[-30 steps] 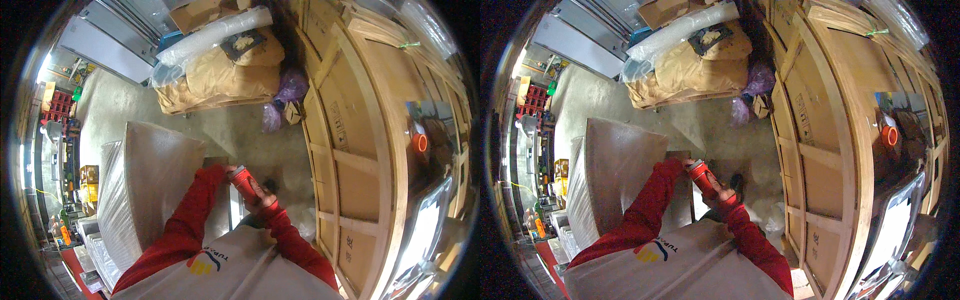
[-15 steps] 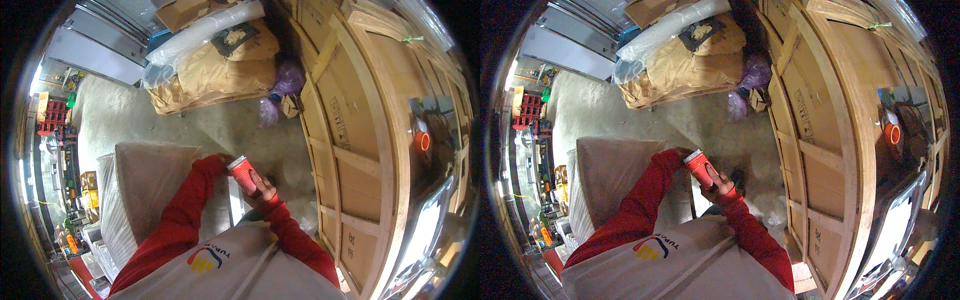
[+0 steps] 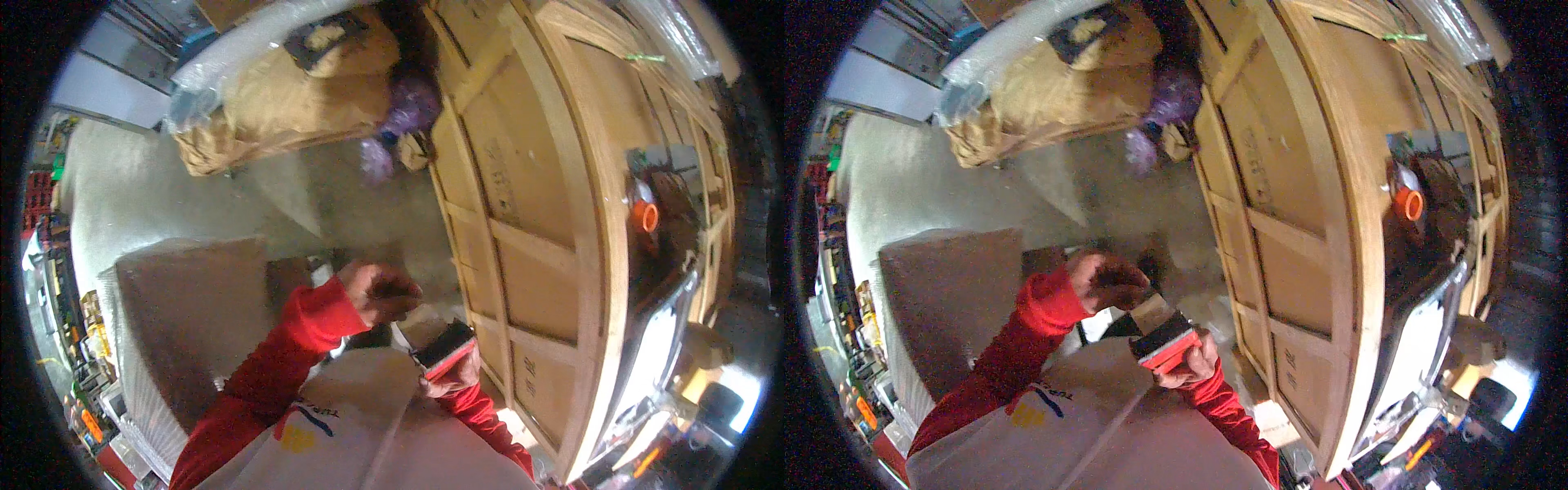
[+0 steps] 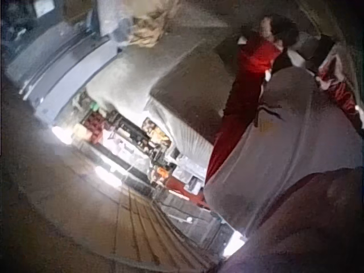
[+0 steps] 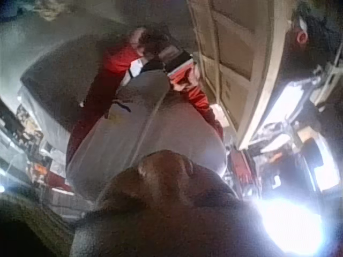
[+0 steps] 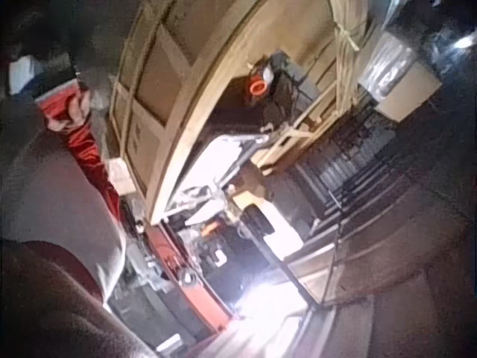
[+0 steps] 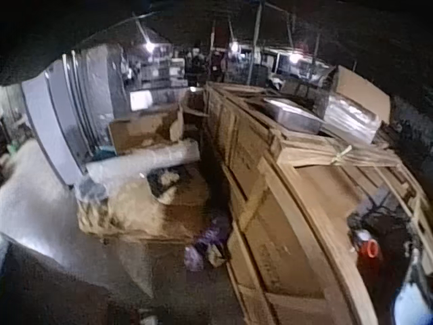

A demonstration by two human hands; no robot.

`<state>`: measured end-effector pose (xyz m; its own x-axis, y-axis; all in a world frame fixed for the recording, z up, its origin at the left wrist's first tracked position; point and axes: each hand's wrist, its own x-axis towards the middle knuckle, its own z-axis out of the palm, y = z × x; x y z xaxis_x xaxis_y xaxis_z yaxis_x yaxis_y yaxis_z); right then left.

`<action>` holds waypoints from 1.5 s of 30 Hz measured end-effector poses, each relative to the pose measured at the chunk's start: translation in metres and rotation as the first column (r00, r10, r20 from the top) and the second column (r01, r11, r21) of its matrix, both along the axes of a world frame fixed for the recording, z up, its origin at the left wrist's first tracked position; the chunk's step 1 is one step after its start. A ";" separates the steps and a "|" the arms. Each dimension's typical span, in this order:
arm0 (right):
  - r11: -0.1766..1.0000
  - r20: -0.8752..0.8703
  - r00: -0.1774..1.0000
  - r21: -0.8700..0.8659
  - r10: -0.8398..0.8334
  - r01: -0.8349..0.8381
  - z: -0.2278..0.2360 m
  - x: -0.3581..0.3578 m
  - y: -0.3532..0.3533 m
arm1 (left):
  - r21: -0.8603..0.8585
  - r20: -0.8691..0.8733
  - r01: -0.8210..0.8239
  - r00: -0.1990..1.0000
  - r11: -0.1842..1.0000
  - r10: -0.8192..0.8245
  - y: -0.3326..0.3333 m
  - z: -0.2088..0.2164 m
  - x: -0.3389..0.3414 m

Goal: The person wraps a large rectangular object with bubble wrap and secures it with red tape. They repeatedly fold the wrap over the object's edges and apply tape to seal the seams, rotating the object to cover all sides.

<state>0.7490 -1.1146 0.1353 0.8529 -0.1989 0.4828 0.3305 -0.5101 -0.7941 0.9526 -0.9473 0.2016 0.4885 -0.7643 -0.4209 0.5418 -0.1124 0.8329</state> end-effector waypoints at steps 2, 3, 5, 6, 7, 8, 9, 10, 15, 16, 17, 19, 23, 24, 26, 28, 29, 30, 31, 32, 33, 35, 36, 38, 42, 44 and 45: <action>0.919 -0.299 0.947 0.394 0.115 0.012 0.021 -0.014 -0.008 | 0.052 0.319 0.016 0.947 0.999 -0.031 -0.017 0.028 -0.003; 0.951 -0.297 0.948 0.310 0.112 -0.015 0.026 -0.016 -0.011 | 0.074 0.493 0.018 0.868 0.997 -0.053 -0.023 0.040 -0.002; 0.939 -0.353 0.935 0.331 0.033 0.092 0.033 -0.019 -0.014 | -0.001 0.696 0.056 0.717 0.998 -0.039 -0.028 0.060 -0.006; 0.993 -0.202 0.974 0.037 -0.101 0.110 0.032 -0.017 -0.014 | -0.001 0.734 0.093 0.676 0.996 -0.062 -0.029 0.068 -0.010; 0.995 -0.108 0.989 -0.007 -0.099 0.099 0.032 -0.016 -0.014 | -0.004 0.785 0.125 0.614 0.992 -0.074 -0.029 0.075 -0.014; 0.983 0.003 0.993 -0.138 -0.119 0.118 0.029 -0.014 -0.014 | -0.063 0.763 0.173 0.644 0.983 -0.064 -0.029 0.080 -0.016; 0.990 0.081 0.993 -0.104 -0.091 0.099 0.027 -0.012 -0.013 | -0.039 0.769 0.180 0.634 0.983 -0.086 -0.028 0.083 -0.018; 0.997 0.098 0.994 -0.050 -0.054 0.059 0.025 -0.012 -0.012 | -0.032 0.783 0.207 0.613 0.978 -0.104 -0.026 0.086 -0.019; 0.977 0.056 0.995 0.201 -0.088 0.075 0.015 -0.025 -0.002 | -0.028 0.743 0.319 0.641 0.948 -0.194 -0.026 0.092 -0.020; 0.981 0.053 0.994 0.175 -0.095 0.084 0.013 -0.028 0.000 | -0.041 0.743 0.298 0.647 0.954 -0.170 -0.028 0.091 -0.020; 0.982 0.068 0.991 0.161 -0.115 0.103 0.012 -0.030 0.001 | -0.068 0.749 0.274 0.650 0.959 -0.133 -0.028 0.088 -0.022; 0.993 0.049 0.993 0.055 -0.106 0.103 0.012 -0.033 -0.001 | -0.111 0.743 0.226 0.666 0.968 -0.071 -0.031 0.074 -0.027; 0.943 0.064 0.998 -0.331 0.001 0.020 0.017 -0.024 -0.014 | -0.067 0.684 0.062 0.730 0.996 0.000 -0.029 0.004 -0.032; 0.933 -0.080 0.997 -0.356 0.025 -0.051 0.014 -0.019 -0.013 | 0.049 0.652 0.059 0.754 0.997 -0.076 -0.029 -0.024 -0.029; 0.961 -0.216 0.974 -0.249 0.063 -0.117 -0.001 -0.005 -0.006 | 0.169 0.620 -0.023 0.779 0.985 -0.088 -0.028 -0.083 -0.013; 0.974 -0.370 0.910 0.192 0.188 -0.123 -0.033 0.016 0.019 | 0.354 0.588 0.011 0.775 0.935 -0.232 -0.018 -0.127 0.015; 0.776 -0.323 0.878 0.625 0.354 -0.082 -0.048 0.023 0.034 | 0.523 0.515 0.110 0.749 0.845 -0.416 -0.005 -0.140 0.039; 0.539 -0.270 0.855 0.842 0.442 -0.013 -0.064 0.029 0.056 | 0.761 0.481 0.091 0.586 0.643 -0.652 0.003 -0.145 0.063; 0.564 -0.246 0.828 0.820 0.504 -0.100 -0.078 0.037 0.071 | 0.869 0.461 -0.001 0.363 0.495 -0.809 0.028 -0.143 0.083; 0.489 -0.243 0.780 0.867 0.577 -0.091 -0.087 0.041 0.087 | 0.919 0.393 -0.151 0.279 0.364 -0.876 0.056 -0.136 0.106; 0.531 -0.030 0.832 0.782 0.555 -0.326 -0.096 0.052 0.106 | 0.926 0.327 -0.320 0.423 0.198 -0.845 0.083 -0.128 0.128; 0.400 -0.145 0.675 0.885 0.723 -0.239 -0.097 0.069 0.132 | 0.964 0.073 -0.249 0.574 -0.089 -0.816 0.128 -0.111 0.174; 0.333 -0.172 0.592 0.927 0.787 -0.173 -0.094 0.074 0.134 | 0.971 0.015 -0.209 0.549 -0.120 -0.836 0.144 -0.107 0.184; 0.461 -0.273 0.544 0.853 0.794 -0.244 -0.086 0.095 0.152 | 0.945 -0.085 -0.209 0.583 -0.251 -0.808 0.166 -0.106 0.190; 0.251 -0.118 0.579 0.955 0.807 -0.155 -0.084 0.105 0.189 | 0.877 -0.213 -0.135 0.751 -0.461 -0.625 0.174 -0.110 0.183; 0.393 -0.228 0.597 0.905 0.769 -0.161 -0.099 0.104 0.211 | 0.875 -0.218 -0.154 0.721 -0.459 -0.658 0.174 -0.111 0.178; 0.436 -0.276 0.578 0.886 0.768 -0.157 -0.109 0.102 0.219 | 0.877 -0.228 -0.158 0.695 -0.454 -0.682 0.173 -0.111 0.177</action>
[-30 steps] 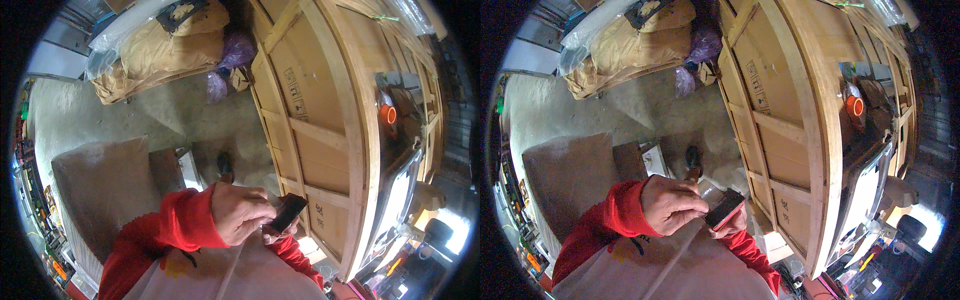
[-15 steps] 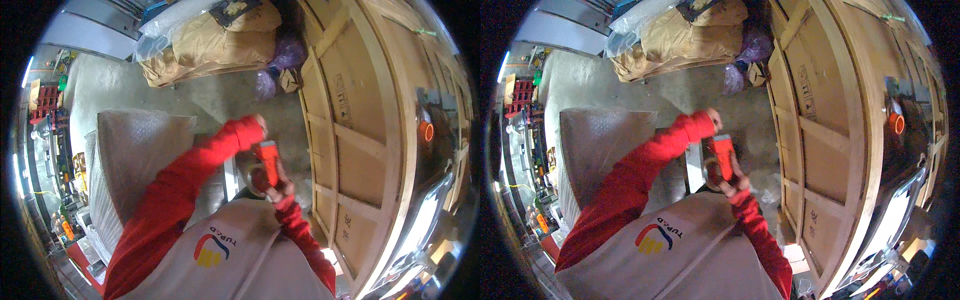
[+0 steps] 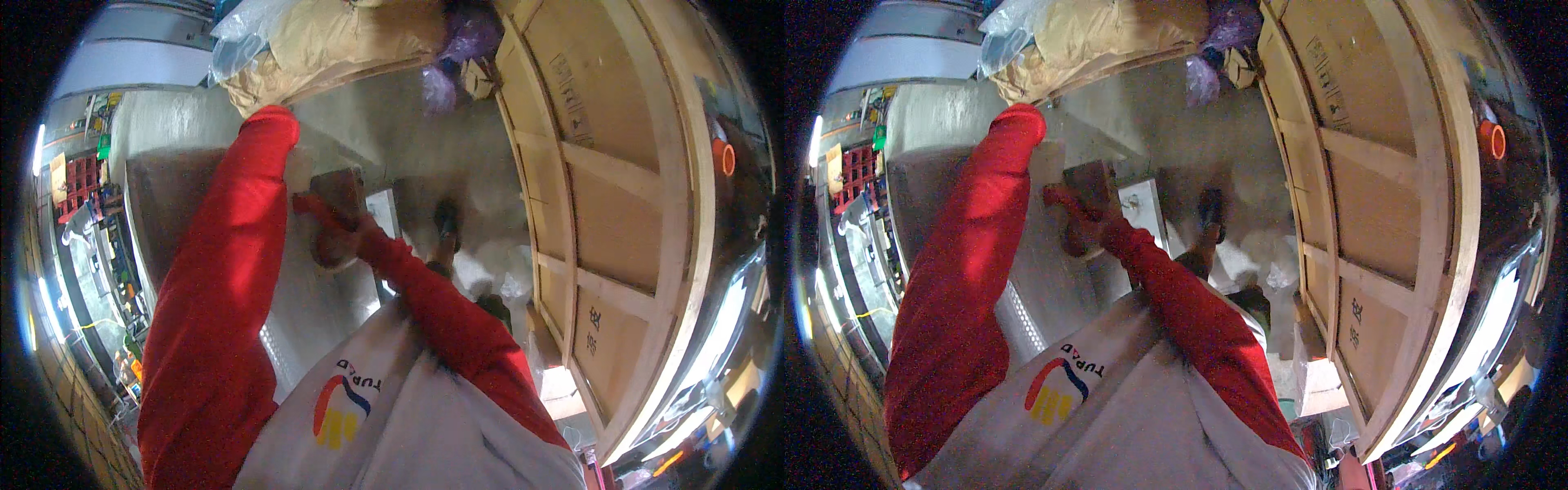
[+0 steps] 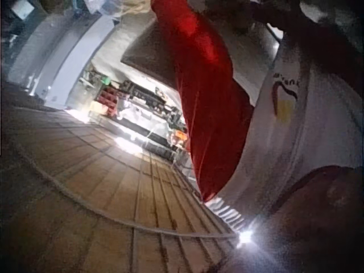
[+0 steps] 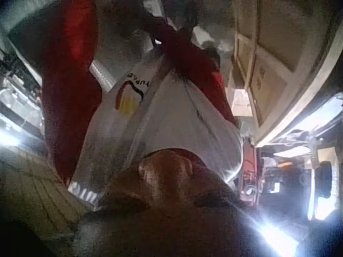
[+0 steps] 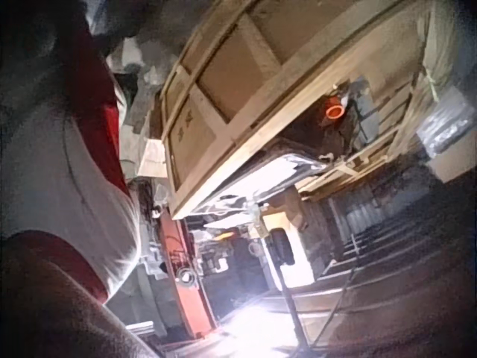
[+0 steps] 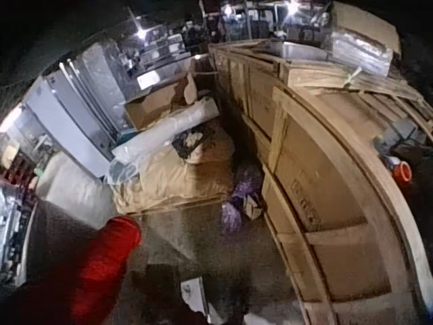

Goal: The person wraps a large rectangular object with bubble wrap and secures it with red tape. They repeatedly fold the wrap over the object's edges and apply tape to seal the seams, rotating the object to cover all sides.

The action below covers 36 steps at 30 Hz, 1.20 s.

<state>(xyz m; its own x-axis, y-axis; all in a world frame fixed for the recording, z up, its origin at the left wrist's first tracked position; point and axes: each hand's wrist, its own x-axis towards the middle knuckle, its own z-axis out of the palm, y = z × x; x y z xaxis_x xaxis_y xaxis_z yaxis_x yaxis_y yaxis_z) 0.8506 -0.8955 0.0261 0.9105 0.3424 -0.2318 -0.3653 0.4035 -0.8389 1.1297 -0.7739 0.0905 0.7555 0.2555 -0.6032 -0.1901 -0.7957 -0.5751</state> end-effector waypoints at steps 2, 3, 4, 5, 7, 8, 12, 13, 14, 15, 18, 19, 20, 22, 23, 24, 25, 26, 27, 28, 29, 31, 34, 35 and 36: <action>0.984 -0.117 0.980 -0.052 0.164 -0.171 -0.025 0.000 0.005 | 0.000 -0.028 0.088 0.996 0.996 -0.088 0.003 0.002 0.000; 0.991 0.010 0.994 -0.089 0.104 -0.103 -0.036 0.002 0.006 | -0.004 -0.030 0.127 0.991 0.992 -0.127 0.005 0.004 0.001; 0.987 0.093 0.992 -0.141 0.085 -0.071 -0.044 0.002 0.009 | -0.007 -0.056 0.196 0.979 0.981 -0.196 0.008 0.004 -0.001; 0.995 0.131 0.991 -0.096 0.039 -0.027 -0.049 0.001 0.011 | -0.014 -0.080 0.261 0.962 0.965 -0.262 0.010 0.005 -0.003; 0.994 0.155 0.984 0.083 -0.083 0.071 -0.052 -0.004 0.013 | -0.013 -0.127 0.379 0.917 0.925 -0.378 0.015 0.003 -0.019; 0.987 0.108 0.990 0.144 -0.092 0.076 -0.051 -0.011 0.012 | -0.021 -0.150 0.460 0.876 0.887 -0.458 0.018 0.001 -0.034; 0.972 -0.023 0.998 0.227 0.062 -0.055 -0.050 -0.058 0.002 | -0.035 -0.239 0.636 0.743 0.771 -0.625 0.032 -0.006 -0.113; 0.961 0.016 0.995 0.256 0.099 -0.100 -0.054 -0.077 -0.001 | -0.029 -0.276 0.658 0.719 0.753 -0.639 0.036 -0.008 -0.139; 0.951 0.065 0.991 0.280 0.119 -0.132 -0.059 -0.097 -0.002 | -0.020 -0.304 0.666 0.707 0.746 -0.639 0.041 -0.010 -0.167; 0.927 -0.047 0.959 0.271 0.280 -0.258 -0.065 -0.121 0.001 | 0.033 -0.387 0.663 0.699 0.748 -0.602 0.045 -0.012 -0.196; 0.895 -0.021 0.909 0.182 0.416 -0.406 -0.090 -0.208 0.023 | 0.195 -0.548 0.792 0.577 0.578 -0.606 0.064 -0.006 -0.288; 0.926 0.151 0.928 0.118 0.341 -0.359 -0.097 -0.235 0.034 | 0.160 -0.544 0.746 0.613 0.647 -0.572 0.063 -0.006 -0.310; 0.955 0.316 0.914 0.064 0.256 -0.290 -0.103 -0.264 0.041 | 0.121 -0.548 0.690 0.646 0.714 -0.532 0.063 -0.006 -0.341; 0.938 0.284 0.908 0.071 0.308 -0.341 -0.111 -0.319 0.045 | 0.075 -0.576 0.637 0.656 0.767 -0.488 0.061 -0.005 -0.402; 0.906 0.219 0.919 0.203 0.328 -0.372 -0.106 -0.338 0.045 | 0.066 -0.588 0.645 0.642 0.761 -0.492 0.063 -0.001 -0.429; 0.897 0.116 0.923 0.219 0.368 -0.385 -0.104 -0.359 0.040 | 0.060 -0.595 0.652 0.632 0.756 -0.497 0.061 -0.001 -0.456; 0.879 0.067 0.916 0.260 0.396 -0.399 -0.098 -0.375 0.036 | 0.044 -0.566 0.668 0.629 0.743 -0.533 0.061 0.001 -0.479; 0.888 0.095 0.925 0.262 0.367 -0.379 -0.090 -0.392 0.031 | 0.025 -0.539 0.680 0.627 0.733 -0.563 0.064 0.003 -0.505; 0.852 -0.001 0.901 0.325 0.433 -0.409 -0.080 -0.409 0.026 | 0.000 -0.508 0.691 0.623 0.723 -0.595 0.067 0.005 -0.532; 0.843 -0.029 0.895 0.351 0.446 -0.409 -0.072 -0.427 0.023 | -0.010 -0.528 0.671 0.627 0.742 -0.573 0.070 0.007 -0.555; 0.824 0.004 0.909 0.421 0.417 -0.380 -0.064 -0.444 0.022 | -0.021 -0.540 0.656 0.628 0.754 -0.561 0.074 0.008 -0.573; 0.827 -0.106 0.896 0.443 0.430 -0.345 -0.054 -0.480 0.024 | -0.026 -0.551 0.627 0.641 0.778 -0.535 0.081 0.006 -0.600; 0.813 -0.052 0.838 0.283 0.543 -0.509 -0.066 -0.525 0.022 | 0.012 -0.587 0.628 0.635 0.778 -0.502 0.085 -0.005 -0.652; 0.792 0.005 0.801 0.149 0.598 -0.592 -0.070 -0.543 0.022 | 0.045 -0.611 0.666 0.608 0.744 -0.508 0.084 -0.010 -0.671; 0.801 -0.053 0.817 0.245 0.574 -0.546 -0.073 -0.565 0.026 | 0.073 -0.622 0.708 0.582 0.702 -0.523 0.085 -0.013 -0.688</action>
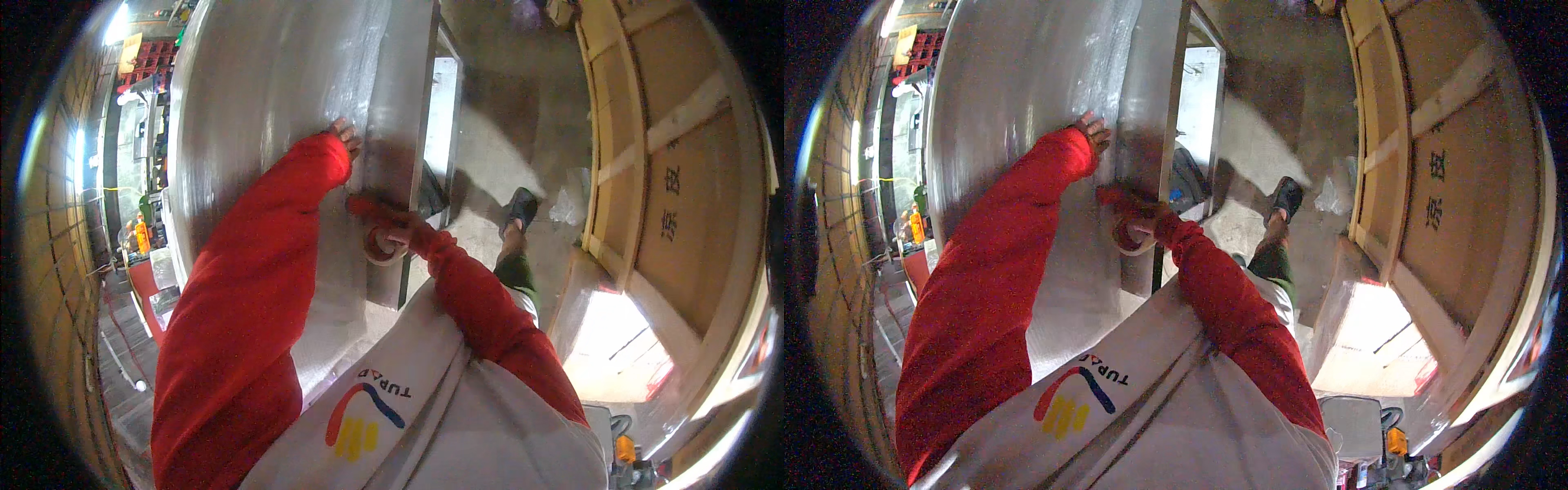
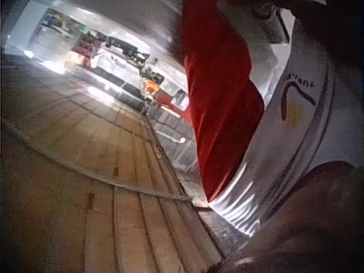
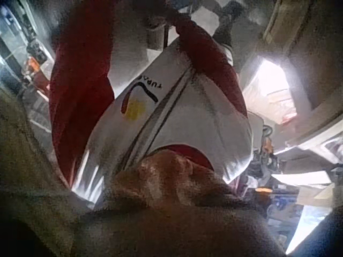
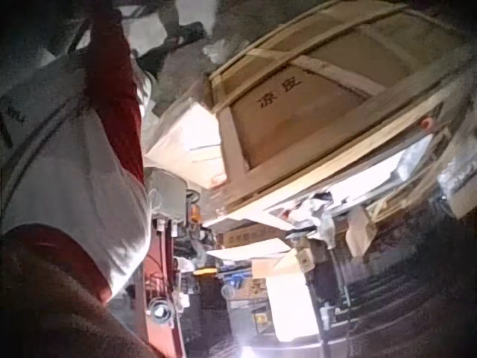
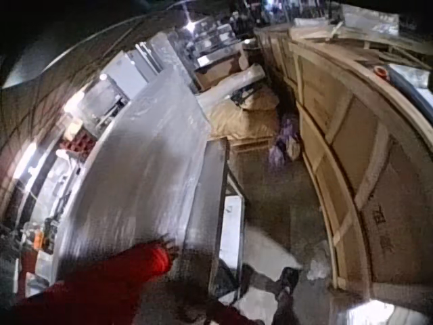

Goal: The person wraps a large rectangular object with bubble wrap and secures it with red tape. They repeatedly fold the wrap over the object's edges and apply tape to seal the seams, rotating the object to cover all sides.

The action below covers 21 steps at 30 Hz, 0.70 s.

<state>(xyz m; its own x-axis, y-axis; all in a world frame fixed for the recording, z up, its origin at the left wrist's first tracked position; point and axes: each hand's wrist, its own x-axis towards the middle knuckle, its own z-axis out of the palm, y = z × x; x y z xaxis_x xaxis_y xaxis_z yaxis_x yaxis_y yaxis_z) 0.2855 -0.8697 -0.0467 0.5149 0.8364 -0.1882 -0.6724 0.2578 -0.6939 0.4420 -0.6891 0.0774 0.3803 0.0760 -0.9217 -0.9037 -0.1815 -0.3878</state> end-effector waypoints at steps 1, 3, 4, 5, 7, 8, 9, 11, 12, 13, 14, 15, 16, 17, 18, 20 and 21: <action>0.997 -0.070 0.996 0.049 -0.058 0.061 -0.002 -0.016 0.004 | -0.017 0.016 -0.044 0.999 0.999 0.044 0.001 -0.001 -0.011; 0.988 -0.089 0.987 0.068 -0.130 0.137 -0.008 -0.052 0.009 | -0.061 0.038 -0.147 0.988 0.987 0.150 0.002 -0.004 -0.042; 0.988 -0.045 0.988 0.041 -0.148 0.150 -0.010 -0.073 0.011 | -0.080 0.055 -0.109 0.992 0.991 0.114 0.002 -0.004 -0.058; 0.986 0.001 0.986 0.013 -0.164 0.164 -0.013 -0.094 0.010 | -0.087 0.069 -0.106 0.991 0.991 0.112 0.000 -0.008 -0.076; 0.990 0.040 0.993 -0.082 -0.110 0.113 -0.017 -0.142 0.011 | -0.118 0.068 -0.082 0.994 0.990 0.091 0.000 -0.010 -0.118; 0.990 0.067 0.991 -0.076 -0.113 0.118 -0.019 -0.166 0.016 | -0.113 0.065 -0.061 0.996 0.992 0.068 0.001 -0.008 -0.135; 0.988 0.120 0.983 -0.051 -0.140 0.147 -0.018 -0.189 0.021 | -0.119 0.065 -0.065 0.995 0.991 0.073 -0.001 -0.008 -0.152; 0.972 0.232 0.955 -0.104 -0.183 0.211 -0.018 -0.235 0.027 | -0.130 0.043 -0.095 0.994 0.987 0.101 -0.001 -0.008 -0.187; 0.966 0.126 0.974 -0.156 -0.187 0.206 -0.017 -0.256 0.030 | -0.136 0.025 -0.113 0.993 0.984 0.117 -0.002 -0.009 -0.204; 0.946 0.105 0.949 -0.102 -0.298 0.309 -0.016 -0.271 0.029 | -0.141 0.004 -0.137 0.990 0.981 0.138 -0.001 -0.012 -0.222; 0.938 0.069 0.936 0.007 -0.345 0.345 -0.017 -0.281 0.029 | -0.154 -0.016 -0.169 0.986 0.974 0.168 0.000 -0.015 -0.240; 0.938 0.016 0.938 0.051 -0.345 0.344 -0.014 -0.290 0.033 | -0.160 -0.034 -0.215 0.977 0.963 0.213 0.002 -0.019 -0.257; 0.950 -0.061 0.950 0.045 -0.306 0.308 -0.011 -0.302 0.034 | -0.165 -0.054 -0.265 0.964 0.950 0.260 0.006 -0.023 -0.272; 0.964 -0.115 0.957 -0.017 -0.266 0.266 -0.009 -0.308 0.032 | -0.176 -0.057 -0.325 0.946 0.929 0.320 0.010 -0.025 -0.287; 0.955 -0.042 0.954 -0.005 -0.296 0.296 -0.008 -0.312 0.030 | -0.202 -0.048 -0.392 0.919 0.897 0.391 0.011 -0.026 -0.297; 0.957 0.045 0.958 -0.041 -0.285 0.286 -0.005 -0.322 0.025 | -0.273 -0.010 -0.530 0.836 0.803 0.549 0.014 -0.023 -0.312; 0.960 -0.119 0.956 0.046 -0.268 0.275 -0.006 -0.321 0.021 | -0.304 0.005 -0.574 0.797 0.761 0.603 0.014 -0.018 -0.316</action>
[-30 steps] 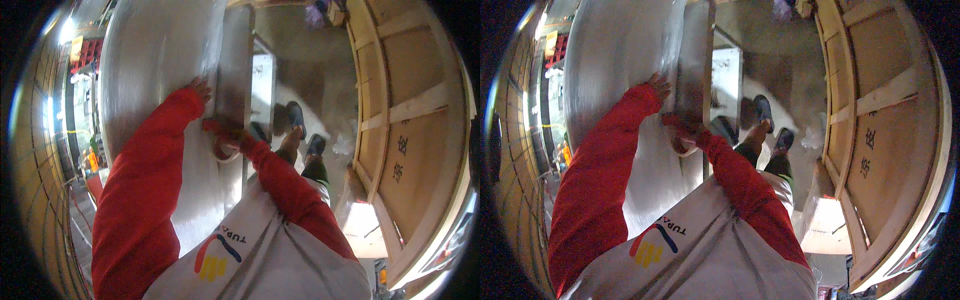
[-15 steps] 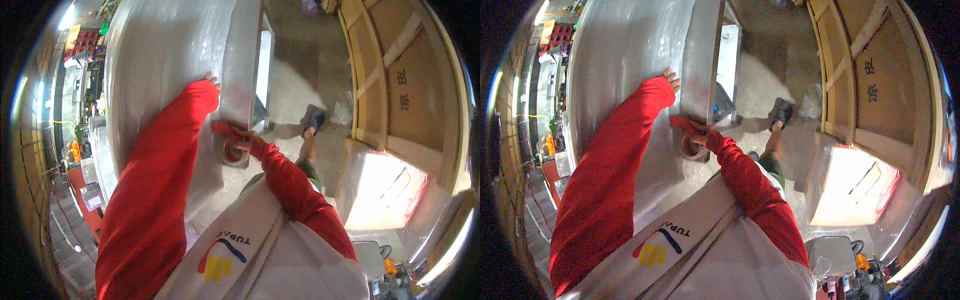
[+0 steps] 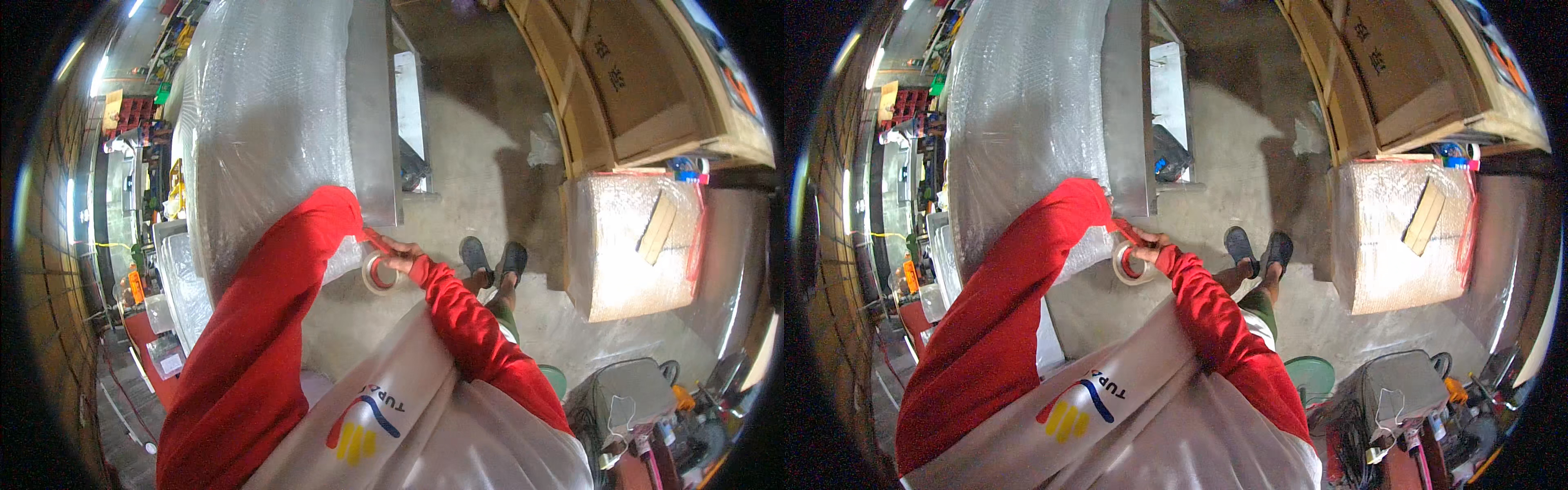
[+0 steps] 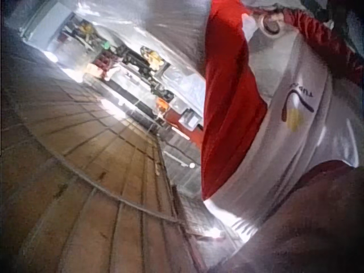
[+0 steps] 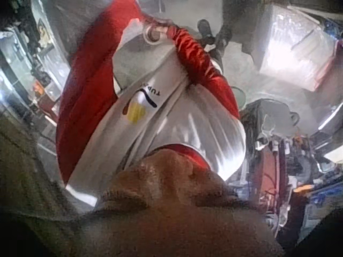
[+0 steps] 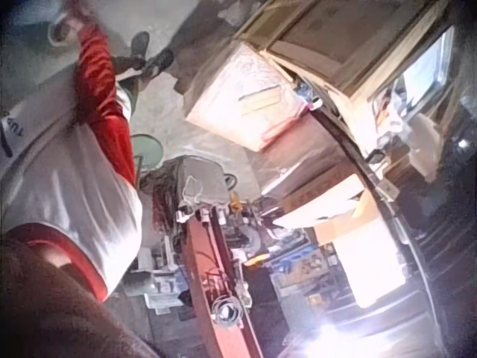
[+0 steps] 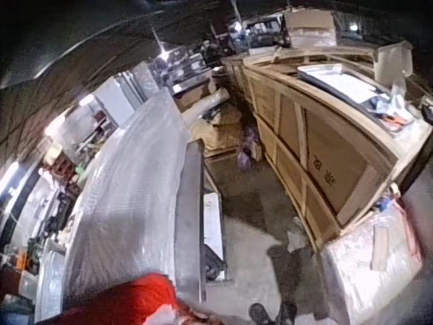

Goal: The person wraps a large rectangular object with bubble wrap and secures it with red tape. They repeatedly fold the wrap over the object's edges and apply tape to seal the seams, rotating the object to cover all sides.

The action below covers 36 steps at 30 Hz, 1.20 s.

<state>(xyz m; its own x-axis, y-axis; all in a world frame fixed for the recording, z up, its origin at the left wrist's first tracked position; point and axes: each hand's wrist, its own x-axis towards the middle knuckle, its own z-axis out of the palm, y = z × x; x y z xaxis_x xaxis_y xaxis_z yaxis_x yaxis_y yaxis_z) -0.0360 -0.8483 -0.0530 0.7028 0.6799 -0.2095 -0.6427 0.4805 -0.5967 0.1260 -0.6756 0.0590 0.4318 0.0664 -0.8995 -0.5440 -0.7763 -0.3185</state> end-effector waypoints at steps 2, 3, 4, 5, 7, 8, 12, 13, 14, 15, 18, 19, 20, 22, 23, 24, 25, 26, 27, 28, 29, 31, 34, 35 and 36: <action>0.996 0.029 0.995 -0.010 -0.092 0.092 -0.003 0.000 -0.004 | 0.030 0.028 0.002 1.000 1.000 -0.003 -0.004 0.011 -0.001; 0.995 0.003 0.998 -0.073 -0.069 0.069 -0.005 -0.001 -0.004 | 0.082 -0.079 0.130 0.989 0.988 -0.124 -0.007 0.016 0.000; 0.994 0.033 0.994 -0.025 -0.108 0.109 -0.006 -0.002 -0.004 | 0.107 -0.188 0.261 0.953 0.959 -0.238 -0.009 0.022 0.002; 0.993 0.038 0.993 -0.019 -0.113 0.113 -0.007 -0.004 -0.002 | 0.104 -0.255 0.401 0.895 0.910 -0.365 -0.011 0.026 0.003; 0.990 0.054 0.989 0.037 -0.141 0.139 -0.006 -0.014 0.005 | 0.055 -0.254 0.362 0.906 0.931 -0.337 -0.011 0.030 0.004; 0.992 -0.043 0.994 0.063 -0.102 0.105 -0.003 -0.023 0.010 | 0.042 -0.257 0.347 0.910 0.937 -0.326 -0.010 0.030 0.002; 0.992 0.035 0.996 -0.087 -0.085 0.088 0.011 -0.071 0.012 | 0.035 -0.217 0.513 0.842 0.858 -0.494 -0.004 0.024 -0.020; 0.987 0.045 0.998 -0.152 -0.043 0.049 0.012 -0.078 0.010 | -0.006 -0.227 0.458 0.865 0.889 -0.447 -0.003 0.024 -0.031; 0.978 0.145 0.988 -0.192 -0.056 0.083 0.014 -0.084 0.006 | -0.047 -0.198 0.429 0.881 0.902 -0.429 -0.003 0.026 -0.043; 0.971 0.196 0.980 -0.238 0.020 0.027 0.014 -0.086 0.002 | -0.053 -0.227 0.358 0.905 0.932 -0.361 -0.004 0.029 -0.054; 0.882 0.194 0.923 -0.411 0.331 -0.230 0.017 -0.085 -0.007 | -0.070 -0.379 0.531 0.769 0.845 -0.515 -0.017 0.046 -0.079; 0.862 0.178 0.903 -0.414 0.391 -0.292 0.020 -0.081 -0.005 | -0.080 -0.383 0.542 0.758 0.837 -0.527 -0.021 0.052 -0.084; 0.803 0.135 0.861 -0.453 0.491 -0.387 0.023 -0.076 -0.003 | -0.064 -0.404 0.551 0.748 0.832 -0.526 -0.027 0.057 -0.090; 0.926 0.489 0.831 -0.369 0.265 -0.079 0.034 -0.069 0.009 | -0.025 -0.425 0.597 0.720 0.802 -0.549 -0.037 0.063 -0.097; 0.881 0.464 0.804 -0.450 0.373 -0.149 0.040 -0.061 0.020 | 0.007 -0.422 0.638 0.700 0.770 -0.576 -0.041 0.064 -0.100; 0.822 0.435 0.763 -0.527 0.479 -0.216 0.046 -0.051 0.032 | 0.022 -0.418 0.669 0.681 0.743 -0.602 -0.043 0.064 -0.102; 0.774 0.435 0.706 -0.580 0.559 -0.256 0.049 -0.041 0.042 | 0.031 -0.445 0.662 0.680 0.749 -0.583 -0.045 0.063 -0.105; 0.725 0.378 0.689 -0.611 0.619 -0.316 0.052 -0.036 0.052 | 0.028 -0.377 0.608 0.742 0.794 -0.555 -0.044 0.062 -0.108; 0.707 0.464 0.575 -0.633 0.673 -0.317 0.053 -0.031 0.060 | 0.088 -0.387 0.534 0.797 0.841 -0.465 -0.044 0.060 -0.109; 0.685 0.477 0.523 -0.647 0.706 -0.335 0.051 -0.029 0.064 | 0.130 -0.381 0.442 0.849 0.887 -0.368 -0.043 0.057 -0.112; 0.666 0.486 0.478 -0.657 0.732 -0.353 0.047 -0.026 0.067 | 0.118 -0.359 0.485 0.835 0.867 -0.418 -0.041 0.054 -0.111; 0.655 0.502 0.436 -0.667 0.747 -0.354 0.035 -0.021 0.065 | 0.058 -0.346 0.599 0.762 0.798 -0.547 -0.035 0.045 -0.105; 0.658 0.532 0.415 -0.705 0.738 -0.265 0.014 0.002 0.035 | -0.044 -0.530 0.468 0.738 0.883 -0.417 -0.030 0.026 -0.081; 0.660 0.547 0.405 -0.718 0.732 -0.222 0.011 0.017 0.020 | -0.024 -0.473 0.379 0.811 0.925 -0.345 -0.025 0.022 -0.069; 0.652 0.594 0.344 -0.755 0.728 -0.076 0.009 0.034 -0.001 | -0.083 -0.387 0.263 0.881 0.961 -0.274 -0.016 0.022 -0.054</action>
<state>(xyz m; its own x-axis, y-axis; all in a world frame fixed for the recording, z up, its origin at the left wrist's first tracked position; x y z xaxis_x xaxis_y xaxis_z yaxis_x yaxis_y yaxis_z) -0.0025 -0.8497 -0.0440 0.3859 0.9095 -0.1544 0.3014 -0.2825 -0.9107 0.0717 -0.6912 0.0814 0.0429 -0.0291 -0.9987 -0.8086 -0.5881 -0.0176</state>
